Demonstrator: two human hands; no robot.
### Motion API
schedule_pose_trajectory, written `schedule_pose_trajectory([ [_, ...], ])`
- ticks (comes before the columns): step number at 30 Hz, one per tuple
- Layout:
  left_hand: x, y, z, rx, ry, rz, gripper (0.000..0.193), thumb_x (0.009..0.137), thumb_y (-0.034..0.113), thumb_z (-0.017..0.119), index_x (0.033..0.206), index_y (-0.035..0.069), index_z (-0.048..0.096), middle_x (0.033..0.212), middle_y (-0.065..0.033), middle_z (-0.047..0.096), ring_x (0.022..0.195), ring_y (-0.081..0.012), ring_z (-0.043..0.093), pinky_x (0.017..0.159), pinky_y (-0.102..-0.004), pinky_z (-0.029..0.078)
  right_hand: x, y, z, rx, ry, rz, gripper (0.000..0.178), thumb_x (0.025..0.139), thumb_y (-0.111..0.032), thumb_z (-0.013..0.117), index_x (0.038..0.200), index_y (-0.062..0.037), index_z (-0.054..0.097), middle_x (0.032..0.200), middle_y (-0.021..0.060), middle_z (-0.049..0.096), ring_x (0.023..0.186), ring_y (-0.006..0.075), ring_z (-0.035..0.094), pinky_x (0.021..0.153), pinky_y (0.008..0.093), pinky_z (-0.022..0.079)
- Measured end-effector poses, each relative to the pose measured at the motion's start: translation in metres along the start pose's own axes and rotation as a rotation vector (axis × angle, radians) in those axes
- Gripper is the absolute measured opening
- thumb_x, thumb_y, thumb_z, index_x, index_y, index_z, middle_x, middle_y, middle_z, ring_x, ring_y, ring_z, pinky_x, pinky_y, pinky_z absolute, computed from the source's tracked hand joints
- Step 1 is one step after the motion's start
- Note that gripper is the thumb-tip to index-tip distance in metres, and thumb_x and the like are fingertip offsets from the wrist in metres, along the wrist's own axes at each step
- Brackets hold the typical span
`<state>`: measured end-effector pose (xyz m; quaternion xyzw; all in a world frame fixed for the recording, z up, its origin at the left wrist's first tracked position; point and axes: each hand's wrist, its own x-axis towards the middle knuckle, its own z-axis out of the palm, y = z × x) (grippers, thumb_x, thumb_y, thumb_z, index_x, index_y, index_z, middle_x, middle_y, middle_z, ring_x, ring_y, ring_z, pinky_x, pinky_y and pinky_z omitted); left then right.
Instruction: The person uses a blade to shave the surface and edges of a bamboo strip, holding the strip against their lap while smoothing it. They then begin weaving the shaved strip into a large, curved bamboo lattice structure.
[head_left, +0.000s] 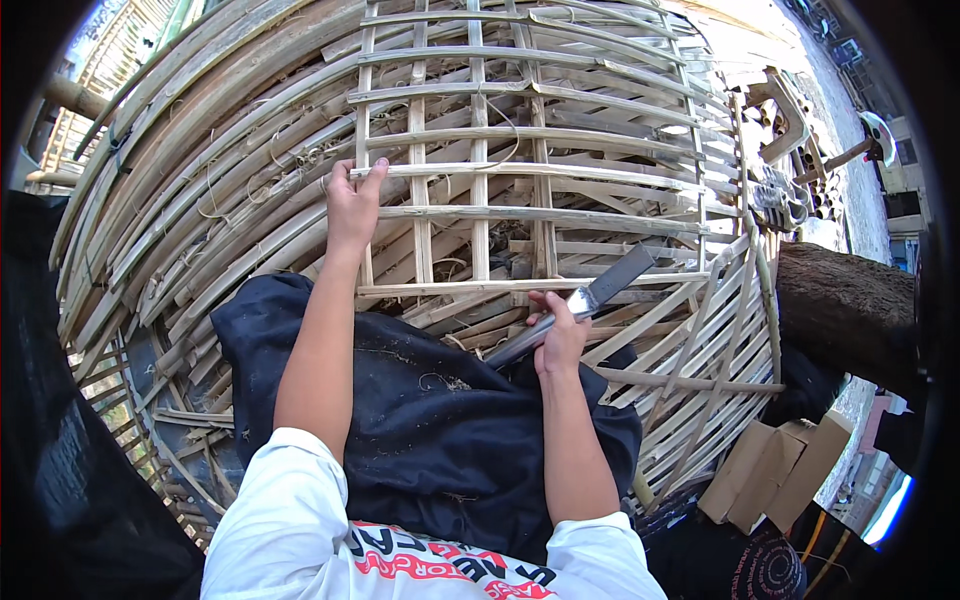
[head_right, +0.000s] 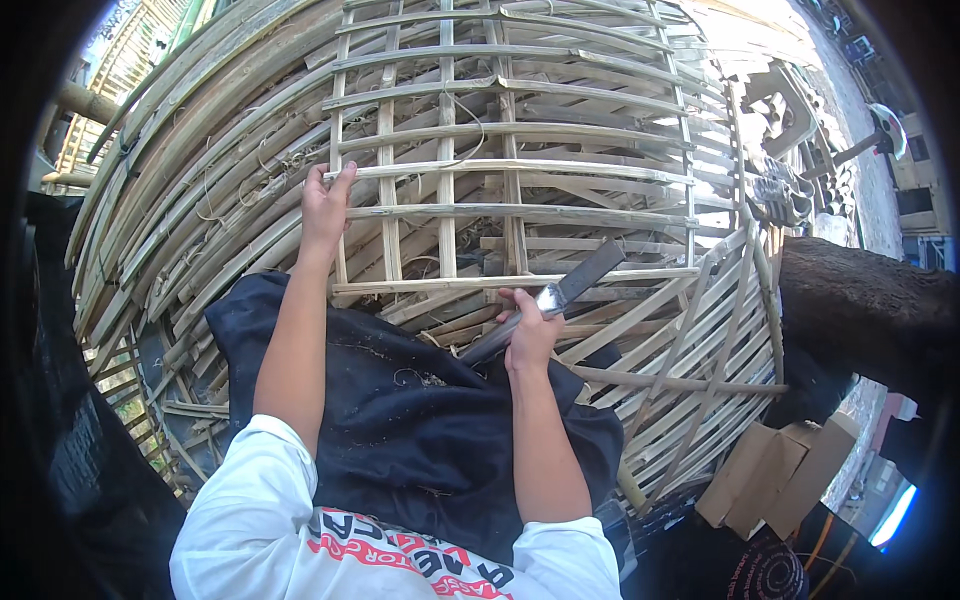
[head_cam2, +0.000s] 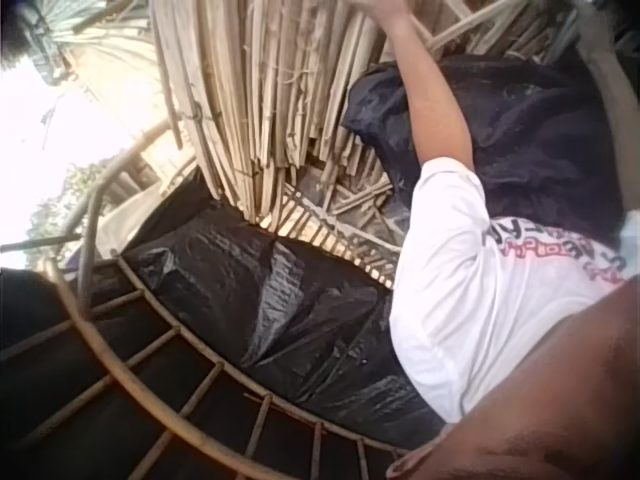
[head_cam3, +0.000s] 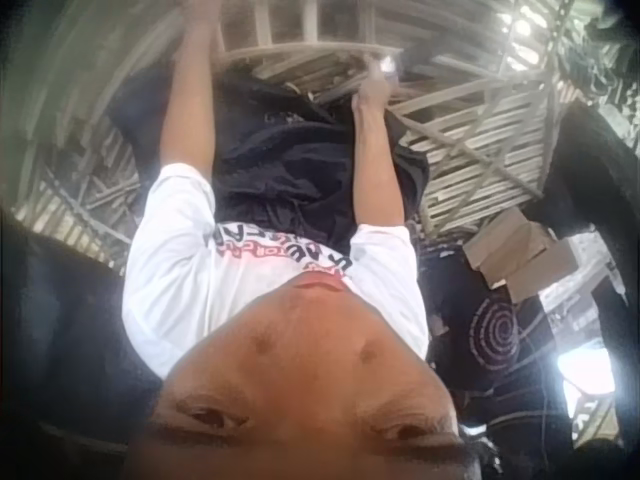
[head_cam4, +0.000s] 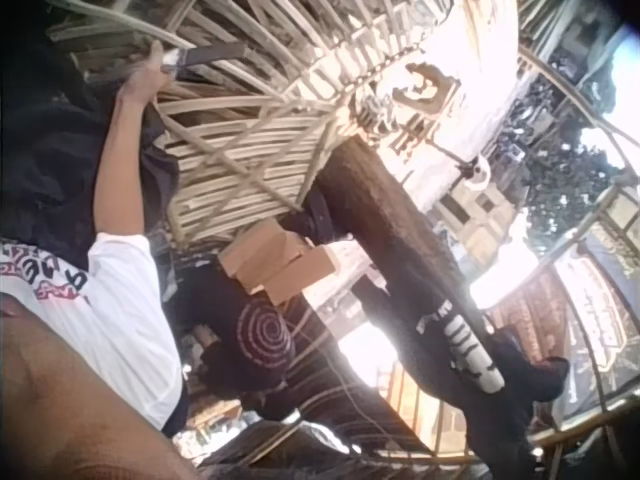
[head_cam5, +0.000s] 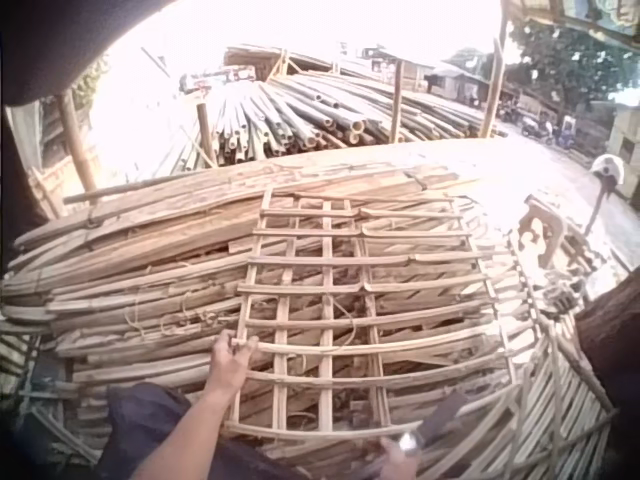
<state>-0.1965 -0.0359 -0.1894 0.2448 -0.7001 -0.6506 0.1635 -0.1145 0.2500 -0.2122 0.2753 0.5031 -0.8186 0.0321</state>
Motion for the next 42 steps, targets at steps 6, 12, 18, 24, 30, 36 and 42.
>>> schedule_pose_trajectory([
  [6, -0.01, 0.022, -0.001, -0.107, -0.04, -0.061, 0.029, 0.092, 0.03, 0.066, 0.098, 0.007, 0.05, 0.058, 0.0069, 0.044, 0.045, -0.0015, 0.035, 0.037, -0.0216, 0.024, 0.0, 0.001, -0.001, -0.066, -0.016, -0.008, 0.025, 0.087, 0.0, 0.06, 0.112, -0.0005, 0.058, 0.102, 0.0116, 0.066, 0.082, 0.0208, 0.069, 0.053, 0.0276, 0.051],
  [12, -0.009, 0.027, -0.005, -0.018, -0.051, -0.079, 0.033, 0.092, 0.035, 0.065, 0.098, 0.007, 0.05, 0.057, 0.0058, 0.043, 0.045, -0.0024, 0.035, 0.034, -0.0216, 0.026, -0.001, -0.004, 0.002, 0.09, -0.177, 0.011, 0.041, 0.084, 0.006, 0.058, 0.124, 0.0026, 0.049, 0.113, 0.0196, 0.064, 0.091, 0.0207, 0.066, 0.057, 0.027, 0.052],
  [18, -0.013, 0.041, -0.007, -0.041, -0.045, -0.039, 0.026, 0.093, 0.031, 0.062, 0.098, 0.009, 0.049, 0.058, 0.0066, 0.039, 0.044, -0.0023, 0.034, 0.034, -0.0205, 0.024, -0.004, -0.008, -0.001, 0.19, -0.247, 0.117, 0.05, 0.08, 0.008, 0.06, 0.128, 0.0026, 0.046, 0.122, 0.0219, 0.059, 0.089, 0.0203, 0.063, 0.061, 0.0287, 0.053],
  [24, -0.018, 0.048, -0.009, -0.086, -0.061, -0.032, 0.027, 0.093, 0.03, 0.063, 0.1, 0.009, 0.047, 0.059, 0.0067, 0.039, 0.044, -0.0026, 0.035, 0.034, -0.0205, 0.023, -0.005, -0.004, -0.002, 0.179, -0.24, 0.111, 0.049, 0.08, 0.007, 0.061, 0.127, 0.0016, 0.047, 0.121, 0.0224, 0.06, 0.091, 0.0201, 0.063, 0.063, 0.0284, 0.053],
  [30, -0.017, 0.045, -0.006, -0.059, -0.074, -0.007, 0.03, 0.093, 0.029, 0.064, 0.104, 0.007, 0.047, 0.059, 0.0063, 0.039, 0.044, -0.0028, 0.035, 0.034, -0.0207, 0.023, -0.005, -0.003, 0.0, 0.185, -0.222, 0.098, 0.046, 0.081, 0.006, 0.06, 0.125, 0.0, 0.047, 0.122, 0.022, 0.06, 0.091, 0.0196, 0.063, 0.065, 0.0285, 0.053],
  [36, -0.021, 0.051, -0.002, -0.051, -0.046, -0.017, 0.031, 0.092, 0.03, 0.064, 0.105, 0.006, 0.048, 0.06, 0.0061, 0.04, 0.047, -0.0026, 0.036, 0.035, -0.0205, 0.025, 0.0, -0.001, -0.001, 0.208, -0.227, 0.118, 0.046, 0.081, 0.005, 0.061, 0.124, -0.0023, 0.047, 0.122, 0.0199, 0.06, 0.09, 0.0186, 0.062, 0.065, 0.0284, 0.052],
  [42, -0.013, 0.036, -0.002, 0.011, -0.048, -0.039, 0.029, 0.092, 0.03, 0.064, 0.102, 0.007, 0.05, 0.06, 0.0062, 0.04, 0.048, -0.0025, 0.037, 0.035, -0.0206, 0.025, 0.004, 0.004, -0.003, 0.194, -0.24, 0.105, 0.045, 0.083, 0.003, 0.061, 0.125, -0.005, 0.048, 0.122, 0.0158, 0.06, 0.092, 0.0201, 0.063, 0.066, 0.0301, 0.052],
])
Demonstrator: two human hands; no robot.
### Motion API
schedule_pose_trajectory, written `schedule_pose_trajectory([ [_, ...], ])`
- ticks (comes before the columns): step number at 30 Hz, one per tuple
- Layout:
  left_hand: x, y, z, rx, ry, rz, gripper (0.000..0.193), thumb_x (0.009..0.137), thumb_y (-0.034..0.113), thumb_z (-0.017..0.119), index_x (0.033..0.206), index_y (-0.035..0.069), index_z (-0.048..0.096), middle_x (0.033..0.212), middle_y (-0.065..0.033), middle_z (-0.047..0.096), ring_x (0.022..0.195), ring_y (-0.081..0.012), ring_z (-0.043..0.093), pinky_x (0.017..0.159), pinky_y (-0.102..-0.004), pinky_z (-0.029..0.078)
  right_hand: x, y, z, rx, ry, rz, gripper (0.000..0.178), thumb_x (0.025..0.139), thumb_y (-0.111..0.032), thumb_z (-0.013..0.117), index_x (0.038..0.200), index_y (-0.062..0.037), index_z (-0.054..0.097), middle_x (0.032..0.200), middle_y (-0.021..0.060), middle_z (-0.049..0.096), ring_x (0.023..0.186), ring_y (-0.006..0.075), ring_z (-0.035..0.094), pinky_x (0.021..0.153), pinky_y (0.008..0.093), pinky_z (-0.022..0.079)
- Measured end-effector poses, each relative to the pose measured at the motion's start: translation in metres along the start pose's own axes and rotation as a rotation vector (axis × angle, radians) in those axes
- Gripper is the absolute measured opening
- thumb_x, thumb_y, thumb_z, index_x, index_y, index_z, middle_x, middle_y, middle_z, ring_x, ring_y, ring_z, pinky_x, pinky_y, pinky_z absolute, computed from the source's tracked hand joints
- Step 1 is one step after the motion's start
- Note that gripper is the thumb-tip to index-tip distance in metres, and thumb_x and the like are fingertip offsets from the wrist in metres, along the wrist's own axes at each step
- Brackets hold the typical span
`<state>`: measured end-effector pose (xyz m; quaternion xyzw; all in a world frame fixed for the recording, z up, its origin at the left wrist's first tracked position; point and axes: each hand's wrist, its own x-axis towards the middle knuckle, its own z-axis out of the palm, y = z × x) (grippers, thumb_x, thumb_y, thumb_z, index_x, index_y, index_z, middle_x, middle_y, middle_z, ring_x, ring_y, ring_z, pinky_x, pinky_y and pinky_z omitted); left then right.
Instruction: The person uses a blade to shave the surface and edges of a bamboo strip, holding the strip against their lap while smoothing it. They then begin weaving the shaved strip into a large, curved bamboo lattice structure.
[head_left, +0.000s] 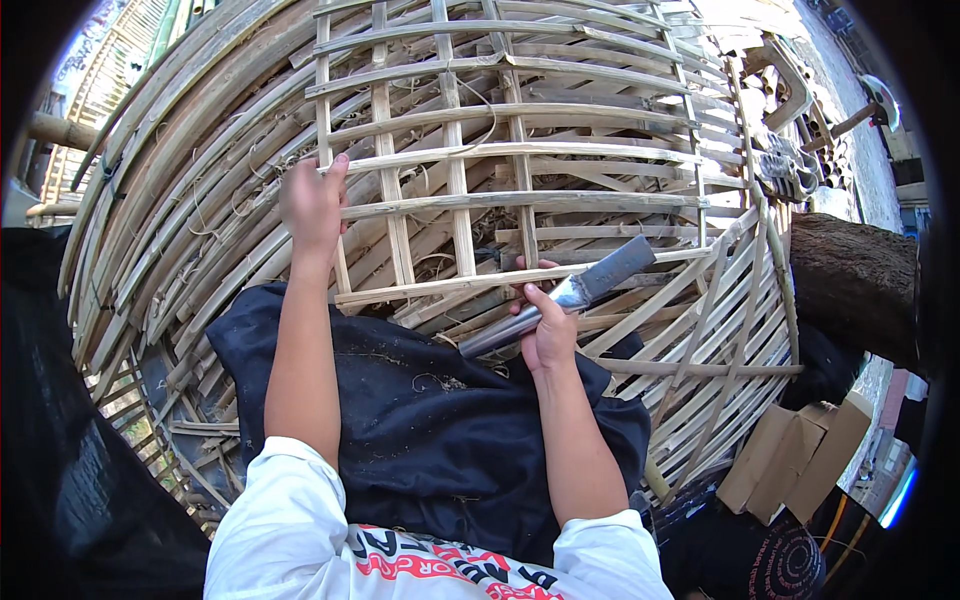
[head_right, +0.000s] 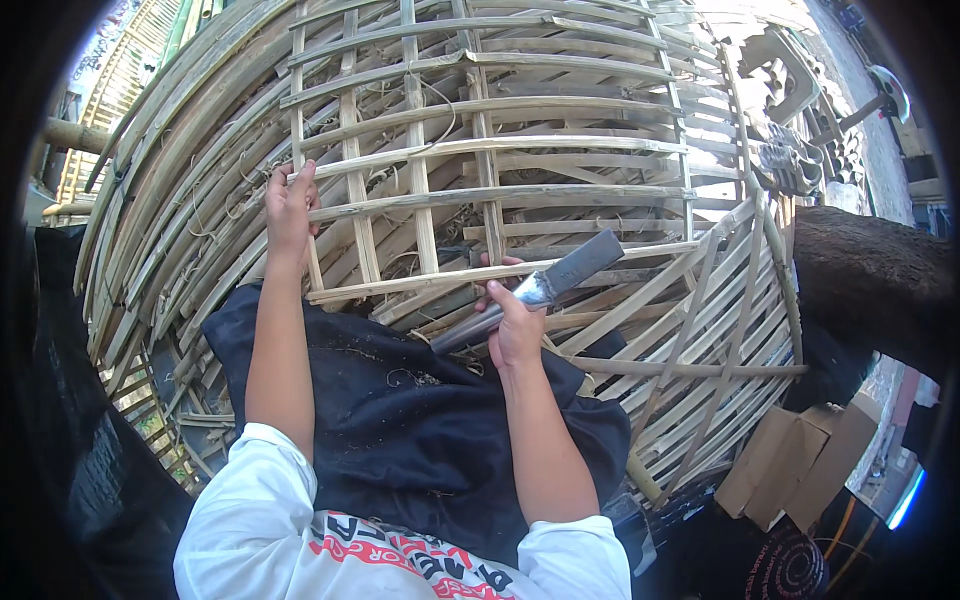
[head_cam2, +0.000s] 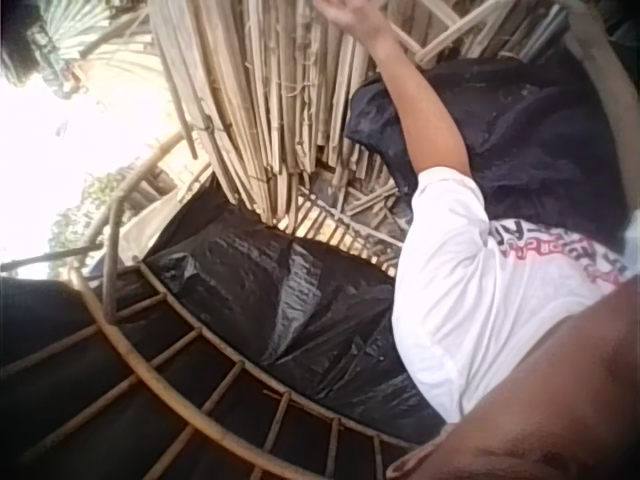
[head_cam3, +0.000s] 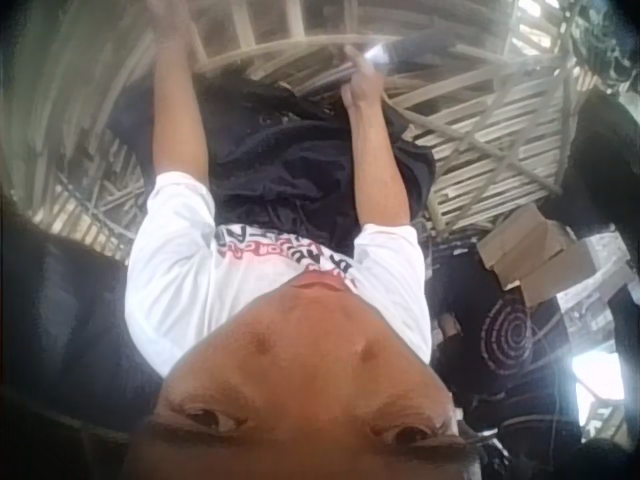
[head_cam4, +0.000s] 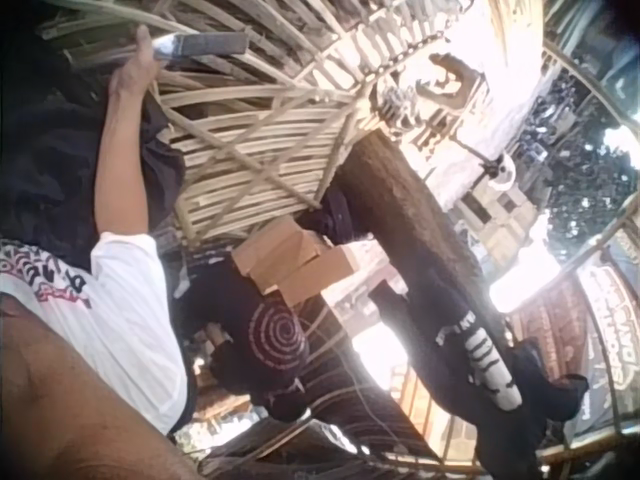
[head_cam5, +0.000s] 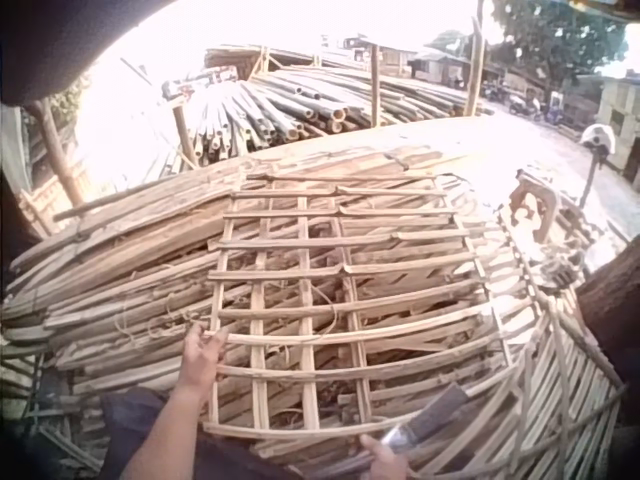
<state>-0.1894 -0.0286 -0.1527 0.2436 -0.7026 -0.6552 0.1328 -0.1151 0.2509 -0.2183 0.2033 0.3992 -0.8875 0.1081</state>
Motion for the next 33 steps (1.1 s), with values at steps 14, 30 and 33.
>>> schedule_pose_trajectory([
  [14, 0.013, -0.02, -0.01, 0.169, -0.014, -0.047, 0.041, 0.09, 0.036, 0.068, 0.106, 0.002, 0.053, 0.069, 0.0005, 0.055, 0.06, -0.007, 0.051, 0.057, -0.0223, 0.041, -0.006, -0.003, 0.016, 0.038, 0.19, 0.071, 0.048, 0.081, 0.006, 0.057, 0.128, 0.0018, 0.048, 0.118, 0.0171, 0.061, 0.085, 0.0202, 0.065, 0.057, 0.0269, 0.054],
  [30, -0.108, -0.001, 0.093, 0.717, -0.509, 0.547, 0.024, 0.085, 0.017, 0.067, 0.098, -0.003, 0.066, 0.084, -0.0189, 0.068, 0.076, -0.0336, 0.067, 0.07, -0.0402, 0.052, -0.014, -0.012, 0.009, -0.121, 0.295, 0.024, 0.045, 0.077, 0.005, 0.063, 0.12, 0.0046, 0.05, 0.112, 0.015, 0.06, 0.093, 0.0223, 0.066, 0.055, 0.0282, 0.054],
  [33, -0.104, -0.003, 0.11, 0.896, -0.518, 0.425, 0.032, 0.085, 0.025, 0.068, 0.097, -0.005, 0.067, 0.077, -0.02, 0.067, 0.074, -0.0366, 0.067, 0.069, -0.0427, 0.053, -0.011, -0.007, 0.011, -0.166, 0.292, -0.021, 0.039, 0.081, 0.002, 0.066, 0.116, 0.0024, 0.052, 0.104, 0.0123, 0.064, 0.085, 0.0175, 0.064, 0.056, 0.028, 0.052],
])
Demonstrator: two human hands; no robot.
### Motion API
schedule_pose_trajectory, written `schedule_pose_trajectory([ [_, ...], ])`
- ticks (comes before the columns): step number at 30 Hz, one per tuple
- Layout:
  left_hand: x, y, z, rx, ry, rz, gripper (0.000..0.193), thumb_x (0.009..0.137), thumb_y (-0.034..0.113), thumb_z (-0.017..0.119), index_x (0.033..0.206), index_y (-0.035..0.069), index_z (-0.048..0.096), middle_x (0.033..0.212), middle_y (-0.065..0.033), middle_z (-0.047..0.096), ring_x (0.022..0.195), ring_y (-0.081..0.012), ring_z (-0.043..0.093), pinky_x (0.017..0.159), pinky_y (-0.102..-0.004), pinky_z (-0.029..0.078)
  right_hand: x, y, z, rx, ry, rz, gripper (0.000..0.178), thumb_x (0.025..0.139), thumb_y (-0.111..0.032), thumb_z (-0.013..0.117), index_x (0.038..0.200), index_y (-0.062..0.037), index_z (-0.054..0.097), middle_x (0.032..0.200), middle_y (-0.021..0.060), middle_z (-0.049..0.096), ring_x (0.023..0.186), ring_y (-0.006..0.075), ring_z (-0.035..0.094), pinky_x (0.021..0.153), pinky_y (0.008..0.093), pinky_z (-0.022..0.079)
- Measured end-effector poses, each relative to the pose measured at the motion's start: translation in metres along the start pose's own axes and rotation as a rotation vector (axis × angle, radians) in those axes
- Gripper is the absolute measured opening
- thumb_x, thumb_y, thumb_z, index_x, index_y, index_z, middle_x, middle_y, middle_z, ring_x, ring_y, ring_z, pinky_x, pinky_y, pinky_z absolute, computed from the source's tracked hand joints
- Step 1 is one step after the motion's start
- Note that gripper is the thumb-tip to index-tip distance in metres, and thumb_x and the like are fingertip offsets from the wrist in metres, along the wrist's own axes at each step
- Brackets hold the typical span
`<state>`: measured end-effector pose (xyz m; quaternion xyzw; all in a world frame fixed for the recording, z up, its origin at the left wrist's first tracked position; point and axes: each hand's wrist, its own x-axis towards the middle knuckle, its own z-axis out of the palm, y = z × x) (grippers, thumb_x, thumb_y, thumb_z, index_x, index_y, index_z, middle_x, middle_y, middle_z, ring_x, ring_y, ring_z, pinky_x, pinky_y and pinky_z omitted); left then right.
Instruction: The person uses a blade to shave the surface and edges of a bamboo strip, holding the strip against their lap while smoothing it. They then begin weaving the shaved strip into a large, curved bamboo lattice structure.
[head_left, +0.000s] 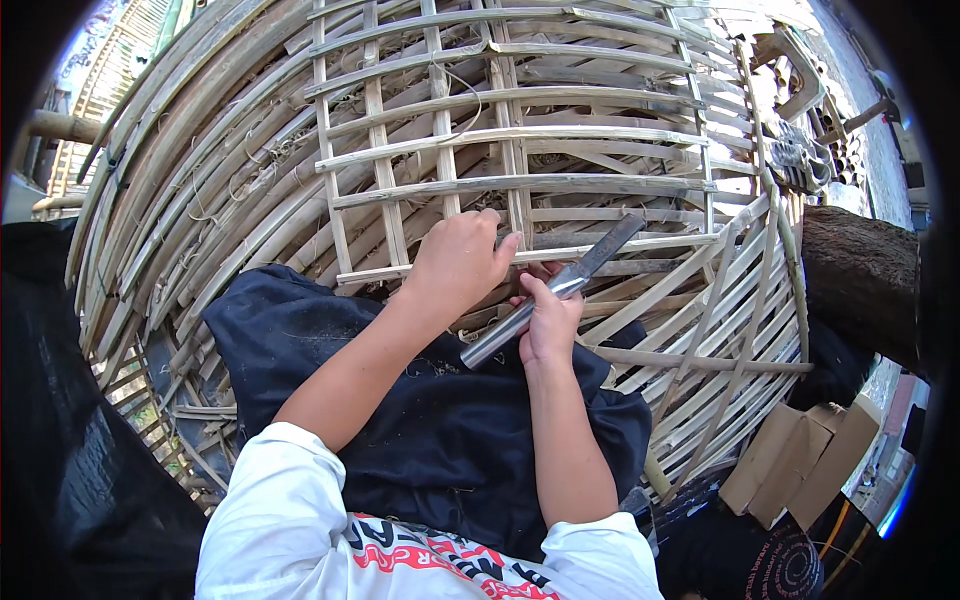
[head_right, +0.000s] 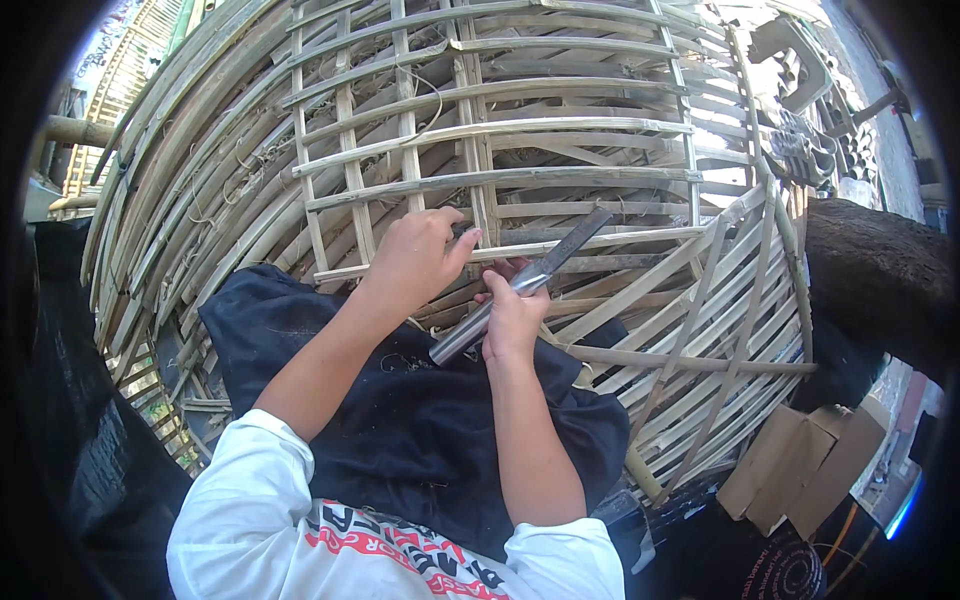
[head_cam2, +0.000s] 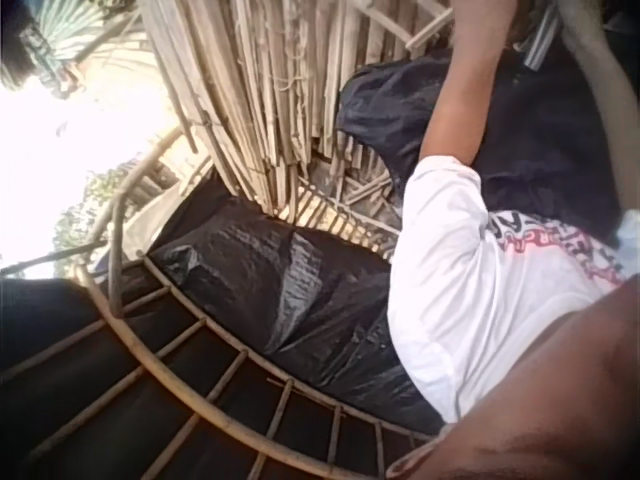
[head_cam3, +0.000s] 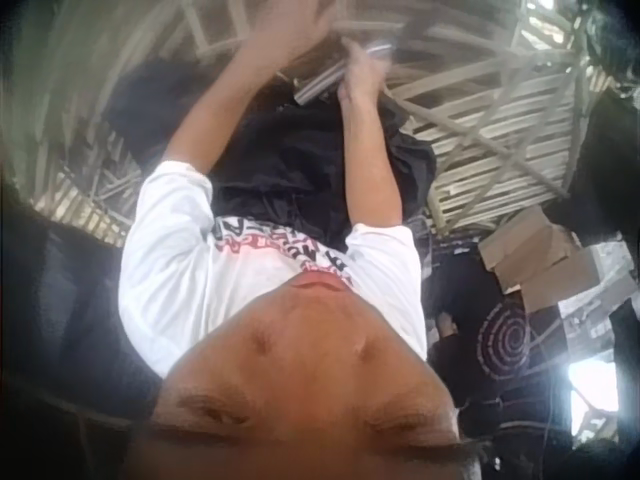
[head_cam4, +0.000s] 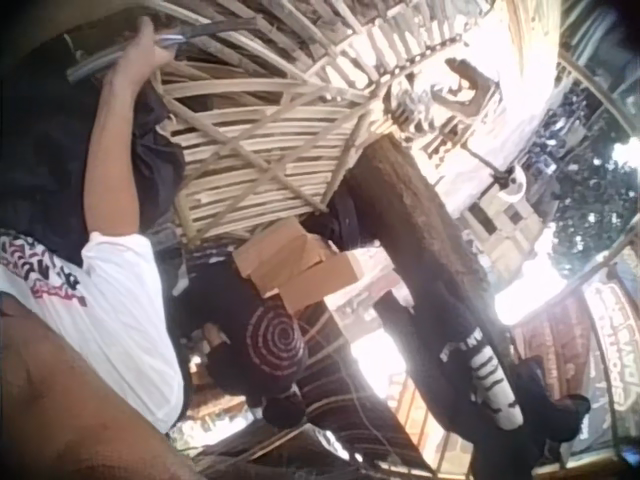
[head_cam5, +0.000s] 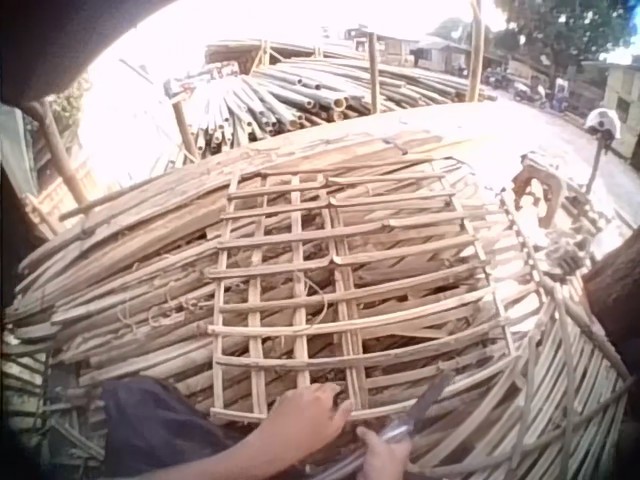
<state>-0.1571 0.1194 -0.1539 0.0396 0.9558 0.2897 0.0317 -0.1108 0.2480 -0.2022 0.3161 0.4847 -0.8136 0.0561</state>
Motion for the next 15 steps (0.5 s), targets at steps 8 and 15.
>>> schedule_pose_trajectory([
  [8, 0.017, 0.008, 0.017, 0.015, -0.009, -0.243, 0.036, 0.081, 0.032, 0.073, 0.09, -0.002, 0.069, 0.074, -0.0172, 0.07, 0.074, -0.0325, 0.07, 0.07, -0.0409, 0.056, 0.007, -0.004, 0.002, -0.089, 0.08, 0.023, 0.028, 0.087, -0.02, 0.072, 0.103, -0.0015, 0.059, 0.094, 0.0089, 0.066, 0.082, 0.0193, 0.07, 0.05, 0.0268, 0.052],
  [15, 0.023, 0.008, 0.026, -0.09, 0.066, -0.309, 0.038, 0.076, 0.031, 0.079, 0.09, -0.002, 0.068, 0.074, -0.0162, 0.07, 0.074, -0.0299, 0.071, 0.072, -0.0387, 0.055, 0.004, -0.008, 0.004, -0.099, 0.112, -0.001, 0.026, 0.085, -0.016, 0.074, 0.098, 0.0006, 0.059, 0.086, 0.0063, 0.064, 0.071, 0.0138, 0.065, 0.049, 0.0259, 0.051],
])
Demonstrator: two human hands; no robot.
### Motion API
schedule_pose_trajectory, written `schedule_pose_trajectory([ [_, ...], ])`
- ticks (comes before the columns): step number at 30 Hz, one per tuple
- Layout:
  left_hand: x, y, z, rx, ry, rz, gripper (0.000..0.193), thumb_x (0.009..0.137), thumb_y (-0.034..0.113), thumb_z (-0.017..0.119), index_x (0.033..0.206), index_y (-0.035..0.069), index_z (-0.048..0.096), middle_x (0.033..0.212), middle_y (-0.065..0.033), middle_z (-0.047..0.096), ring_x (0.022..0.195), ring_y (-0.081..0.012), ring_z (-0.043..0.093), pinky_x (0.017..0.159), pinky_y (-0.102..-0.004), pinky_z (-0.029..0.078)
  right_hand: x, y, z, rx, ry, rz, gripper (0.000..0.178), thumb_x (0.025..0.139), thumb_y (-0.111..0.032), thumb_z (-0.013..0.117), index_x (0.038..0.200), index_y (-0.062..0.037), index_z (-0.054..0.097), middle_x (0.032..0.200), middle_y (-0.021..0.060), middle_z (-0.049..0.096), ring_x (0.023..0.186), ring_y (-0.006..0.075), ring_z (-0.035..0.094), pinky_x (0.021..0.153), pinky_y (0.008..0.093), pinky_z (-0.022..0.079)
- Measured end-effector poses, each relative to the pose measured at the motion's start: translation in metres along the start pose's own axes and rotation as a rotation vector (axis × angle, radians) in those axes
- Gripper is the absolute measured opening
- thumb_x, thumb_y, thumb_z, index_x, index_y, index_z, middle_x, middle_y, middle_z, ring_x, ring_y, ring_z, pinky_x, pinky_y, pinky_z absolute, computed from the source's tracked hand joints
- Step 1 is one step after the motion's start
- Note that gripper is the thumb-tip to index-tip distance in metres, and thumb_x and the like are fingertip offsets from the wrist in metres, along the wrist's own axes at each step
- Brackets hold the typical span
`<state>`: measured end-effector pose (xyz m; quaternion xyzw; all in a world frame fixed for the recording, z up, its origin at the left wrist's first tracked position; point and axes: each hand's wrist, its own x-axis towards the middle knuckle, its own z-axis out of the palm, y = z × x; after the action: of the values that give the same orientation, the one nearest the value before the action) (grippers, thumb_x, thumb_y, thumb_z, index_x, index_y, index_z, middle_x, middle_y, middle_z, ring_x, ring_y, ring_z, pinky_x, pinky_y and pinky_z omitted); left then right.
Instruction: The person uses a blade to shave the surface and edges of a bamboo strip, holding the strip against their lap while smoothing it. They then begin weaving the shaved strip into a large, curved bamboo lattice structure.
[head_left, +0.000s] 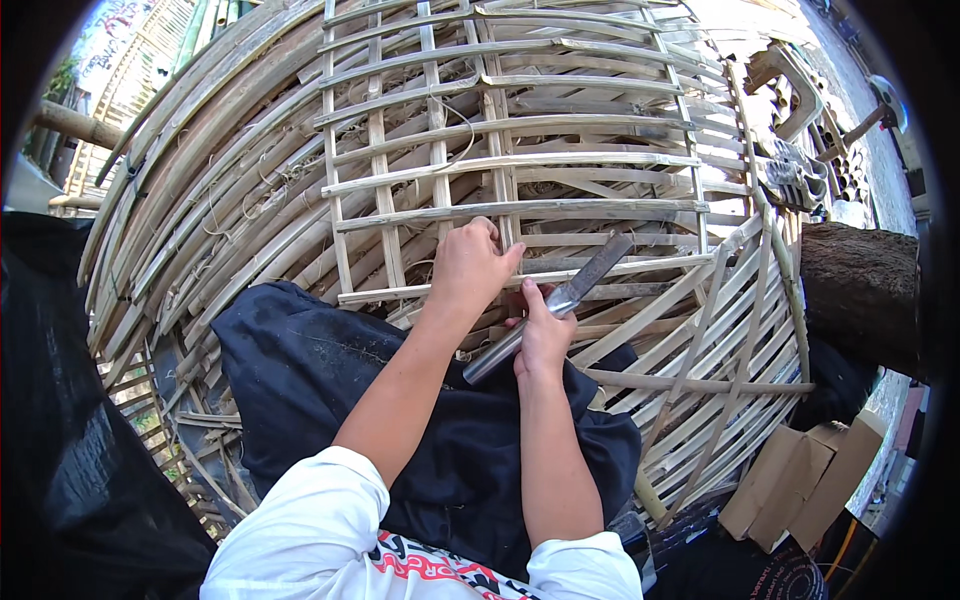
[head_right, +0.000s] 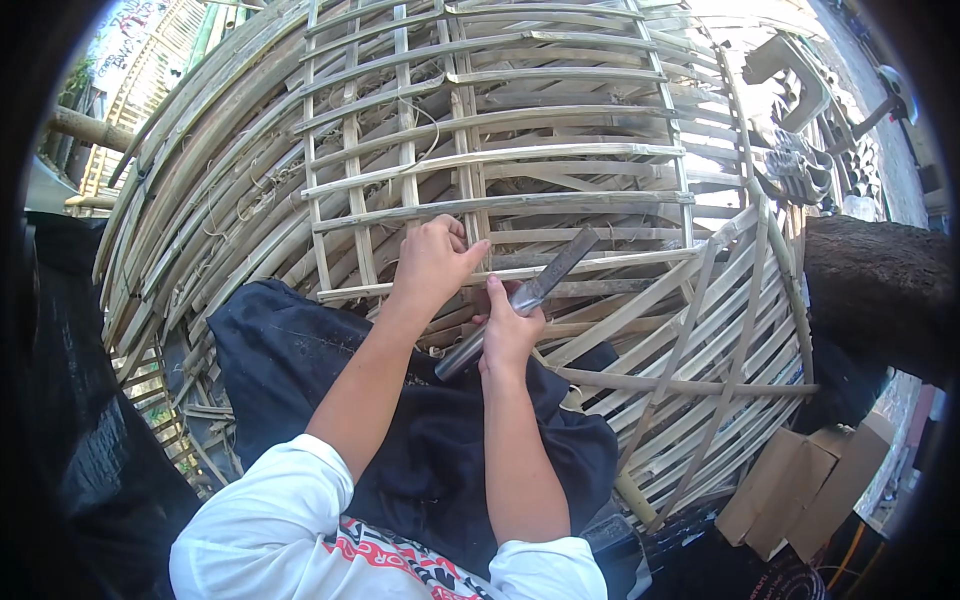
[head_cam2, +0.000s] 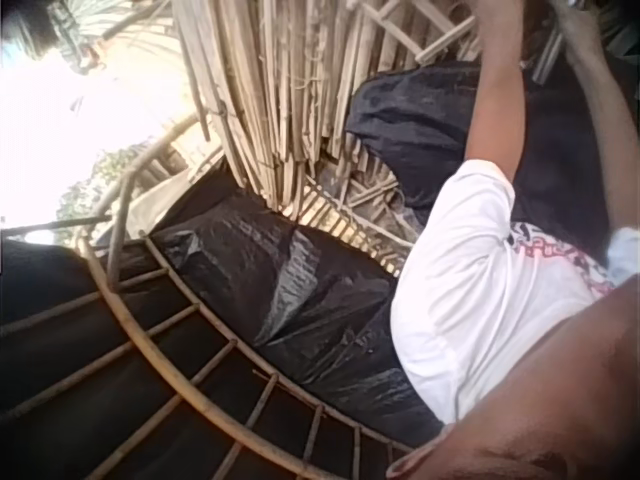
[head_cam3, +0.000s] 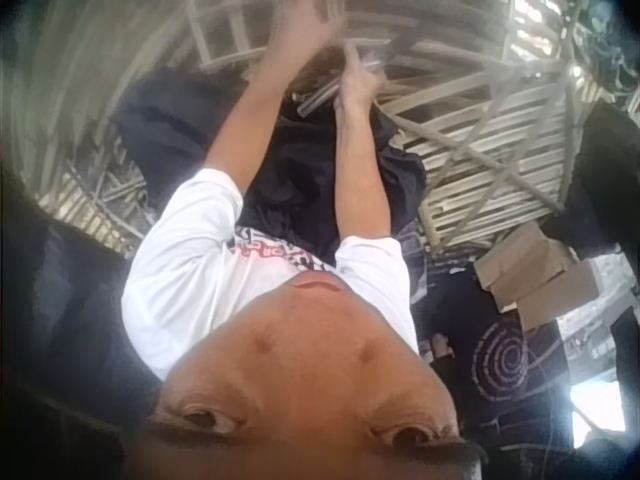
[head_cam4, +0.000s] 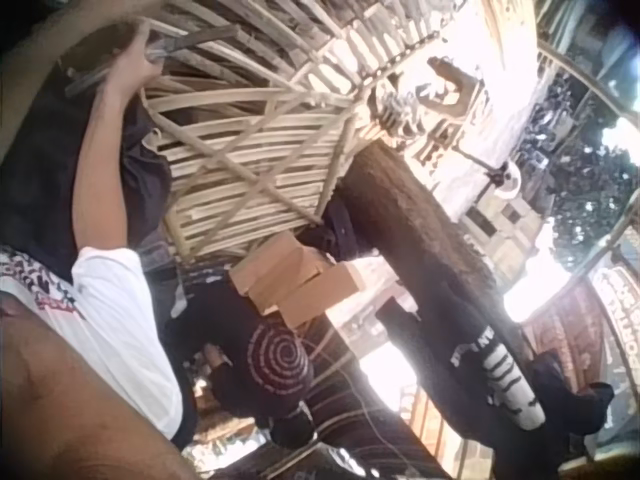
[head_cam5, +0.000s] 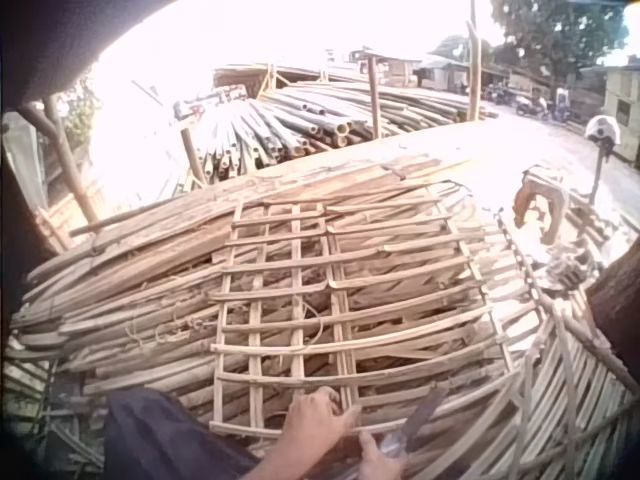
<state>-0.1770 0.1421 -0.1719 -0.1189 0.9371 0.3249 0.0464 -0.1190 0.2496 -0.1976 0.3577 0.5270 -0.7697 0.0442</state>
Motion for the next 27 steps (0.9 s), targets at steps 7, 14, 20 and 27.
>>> schedule_pose_trajectory([
  [7, 0.003, 0.004, 0.008, -0.057, 0.041, -0.024, 0.039, 0.076, 0.028, 0.078, 0.091, -0.006, 0.067, 0.07, -0.0177, 0.069, 0.07, -0.0305, 0.07, 0.068, -0.0384, 0.054, 0.005, 0.007, -0.002, 0.027, 0.008, -0.059, 0.02, 0.086, -0.014, 0.073, 0.096, -0.0033, 0.059, 0.086, 0.0041, 0.063, 0.07, 0.0128, 0.062, 0.048, 0.0265, 0.051],
  [14, 0.0, 0.008, 0.01, -0.226, 0.053, -0.049, 0.031, 0.084, 0.018, 0.07, 0.094, -0.01, 0.062, 0.071, -0.0223, 0.066, 0.071, -0.0349, 0.068, 0.065, -0.0405, 0.051, -0.005, -0.004, 0.001, 0.116, -0.024, -0.081, 0.02, 0.086, -0.01, 0.072, 0.096, -0.0005, 0.058, 0.086, 0.005, 0.061, 0.07, 0.0134, 0.062, 0.048, 0.0256, 0.05],
  [20, -0.001, 0.012, 0.007, -0.244, 0.055, -0.026, 0.032, 0.086, 0.019, 0.068, 0.098, -0.011, 0.061, 0.078, -0.0256, 0.067, 0.076, -0.038, 0.068, 0.068, -0.042, 0.051, -0.013, -0.012, 0.0, 0.181, -0.049, -0.092, 0.017, 0.085, -0.008, 0.072, 0.093, -0.0036, 0.057, 0.084, 0.0033, 0.059, 0.066, 0.0116, 0.058, 0.049, 0.0257, 0.05],
  [27, 0.005, 0.016, 0.004, -0.279, 0.008, -0.05, 0.037, 0.089, 0.02, 0.064, 0.106, -0.013, 0.06, 0.088, -0.0262, 0.068, 0.083, -0.0334, 0.069, 0.074, -0.0394, 0.051, -0.011, -0.014, -0.001, 0.186, -0.066, -0.127, 0.017, 0.085, -0.007, 0.072, 0.097, -0.0042, 0.06, 0.088, 0.0036, 0.063, 0.072, 0.0114, 0.061, 0.05, 0.0252, 0.05],
])
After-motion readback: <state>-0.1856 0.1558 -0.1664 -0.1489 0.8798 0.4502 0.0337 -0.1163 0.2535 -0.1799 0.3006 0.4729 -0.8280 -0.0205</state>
